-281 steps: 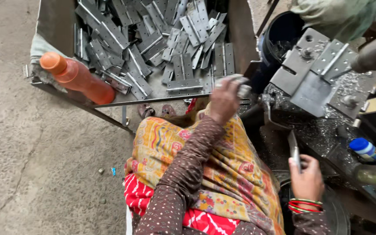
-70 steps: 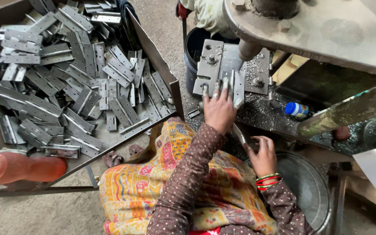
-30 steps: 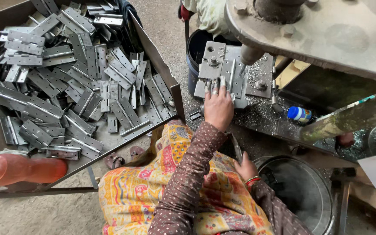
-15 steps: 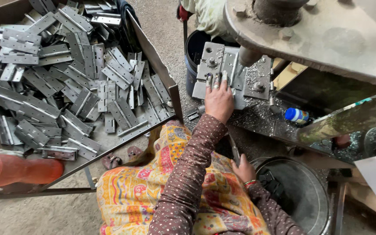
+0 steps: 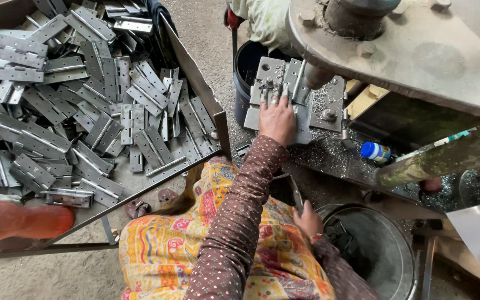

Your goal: The person repeatedly picks metal hinge parts from a bin, places them into a jig on a punching machine, and operates the machine with a lever to process each piece. The processed parts are returned to the bin. The task is performed continuously throughout the clip.

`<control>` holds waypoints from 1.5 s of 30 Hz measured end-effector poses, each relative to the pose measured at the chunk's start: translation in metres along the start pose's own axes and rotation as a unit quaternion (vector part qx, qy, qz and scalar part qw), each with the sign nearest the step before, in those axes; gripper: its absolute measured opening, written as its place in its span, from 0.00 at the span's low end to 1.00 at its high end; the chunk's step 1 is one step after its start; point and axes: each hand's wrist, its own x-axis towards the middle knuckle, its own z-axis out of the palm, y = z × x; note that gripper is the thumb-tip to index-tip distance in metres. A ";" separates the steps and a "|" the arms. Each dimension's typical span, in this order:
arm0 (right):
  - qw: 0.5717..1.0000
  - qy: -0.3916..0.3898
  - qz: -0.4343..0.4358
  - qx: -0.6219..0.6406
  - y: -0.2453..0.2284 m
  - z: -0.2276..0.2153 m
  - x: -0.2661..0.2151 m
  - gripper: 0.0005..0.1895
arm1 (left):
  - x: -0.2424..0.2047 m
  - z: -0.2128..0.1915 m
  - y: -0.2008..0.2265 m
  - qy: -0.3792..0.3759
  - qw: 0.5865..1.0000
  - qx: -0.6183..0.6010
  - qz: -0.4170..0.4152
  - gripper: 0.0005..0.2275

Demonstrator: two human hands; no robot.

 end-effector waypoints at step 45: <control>0.996 0.054 -0.063 -0.019 -0.089 -0.173 0.001 0.22 | -0.177 -0.004 -0.234 0.445 0.491 -0.722 -0.198 0.15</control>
